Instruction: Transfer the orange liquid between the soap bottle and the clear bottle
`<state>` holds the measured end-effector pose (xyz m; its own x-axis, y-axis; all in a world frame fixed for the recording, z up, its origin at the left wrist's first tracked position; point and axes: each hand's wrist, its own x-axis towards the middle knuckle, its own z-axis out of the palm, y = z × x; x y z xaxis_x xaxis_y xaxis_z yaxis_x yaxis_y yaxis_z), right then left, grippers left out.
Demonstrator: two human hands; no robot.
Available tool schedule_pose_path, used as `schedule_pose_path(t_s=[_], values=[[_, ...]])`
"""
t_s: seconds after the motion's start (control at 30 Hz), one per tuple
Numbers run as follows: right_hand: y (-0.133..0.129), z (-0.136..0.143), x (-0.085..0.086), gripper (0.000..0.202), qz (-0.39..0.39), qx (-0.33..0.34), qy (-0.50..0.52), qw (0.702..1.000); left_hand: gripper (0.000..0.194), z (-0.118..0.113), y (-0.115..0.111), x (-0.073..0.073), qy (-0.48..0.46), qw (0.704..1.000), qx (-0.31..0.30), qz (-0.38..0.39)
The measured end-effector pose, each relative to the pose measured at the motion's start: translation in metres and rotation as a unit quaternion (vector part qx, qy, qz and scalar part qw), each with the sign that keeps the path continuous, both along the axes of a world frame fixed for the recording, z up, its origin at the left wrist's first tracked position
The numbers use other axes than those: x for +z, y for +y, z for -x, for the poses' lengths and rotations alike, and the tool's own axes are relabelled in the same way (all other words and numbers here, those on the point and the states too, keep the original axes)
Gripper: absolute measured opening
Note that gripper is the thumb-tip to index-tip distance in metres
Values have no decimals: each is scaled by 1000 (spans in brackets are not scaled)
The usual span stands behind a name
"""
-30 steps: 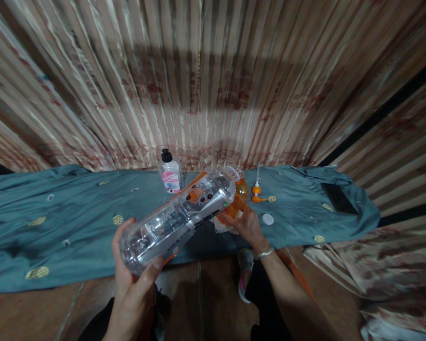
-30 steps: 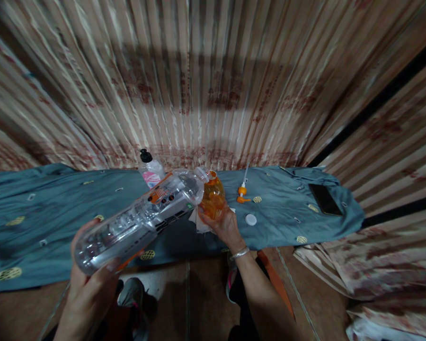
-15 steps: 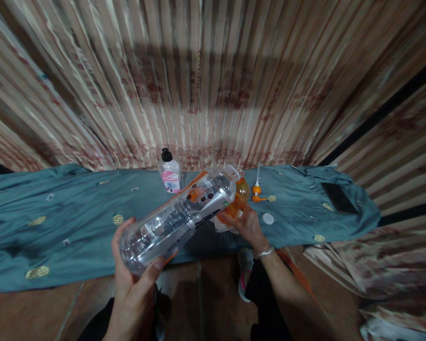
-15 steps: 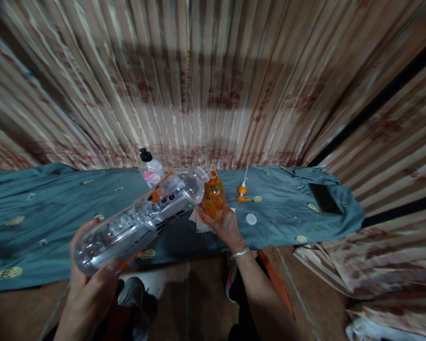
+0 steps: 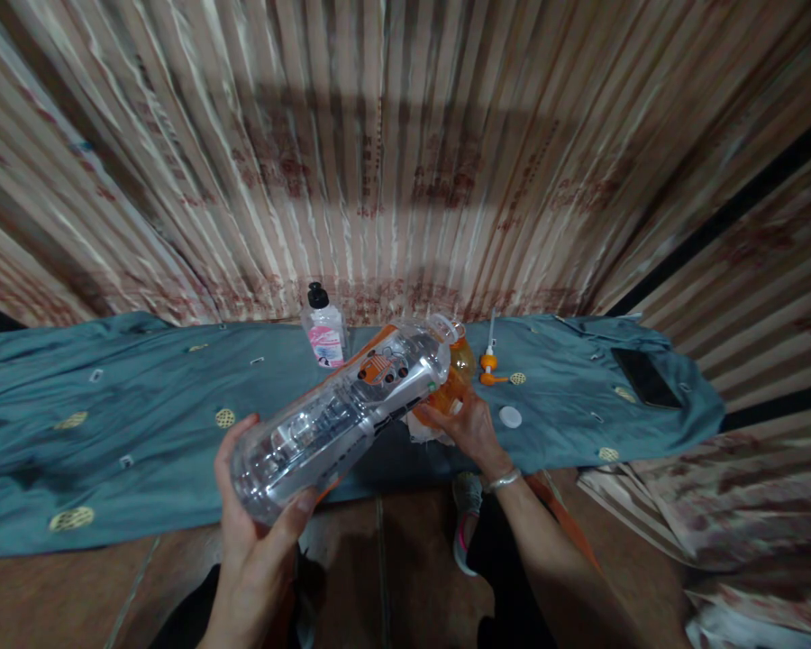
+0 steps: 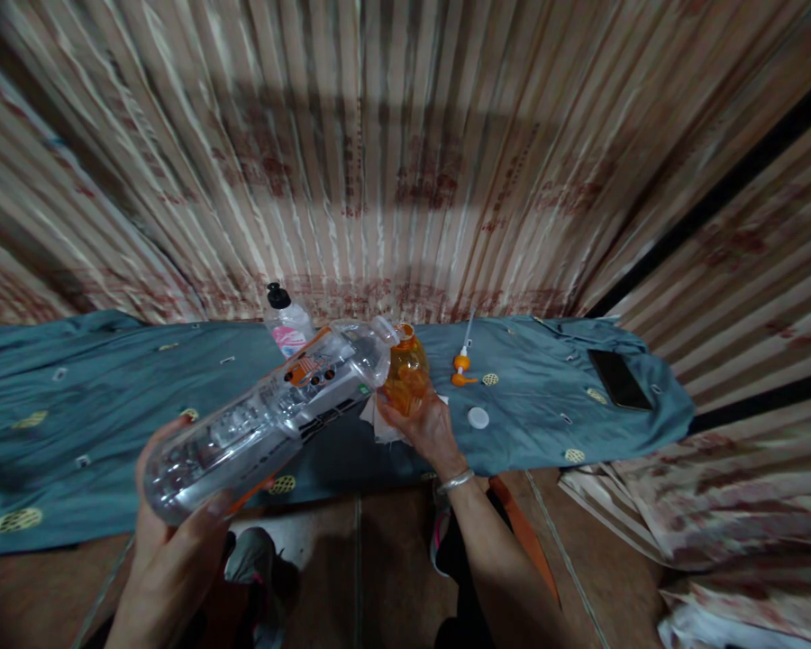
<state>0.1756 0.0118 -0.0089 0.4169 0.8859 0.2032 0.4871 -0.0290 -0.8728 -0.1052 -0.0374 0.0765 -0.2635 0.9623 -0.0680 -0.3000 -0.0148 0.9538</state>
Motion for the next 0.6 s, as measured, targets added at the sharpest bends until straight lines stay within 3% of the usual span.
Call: schedule_pose_path(t_s=[0.2, 0.4, 0.6], values=[[0, 1, -1, 52, -16, -1, -9, 1000, 109, 2, 1, -3, 19, 1000, 3, 0], [3, -1, -5, 66, -26, 0, -5, 1000, 108, -2, -1, 1, 10, 1000, -1, 2], [4, -2, -6, 59, -21, 9, -10, 1000, 105, -5, -2, 6, 26, 1000, 5, 2]])
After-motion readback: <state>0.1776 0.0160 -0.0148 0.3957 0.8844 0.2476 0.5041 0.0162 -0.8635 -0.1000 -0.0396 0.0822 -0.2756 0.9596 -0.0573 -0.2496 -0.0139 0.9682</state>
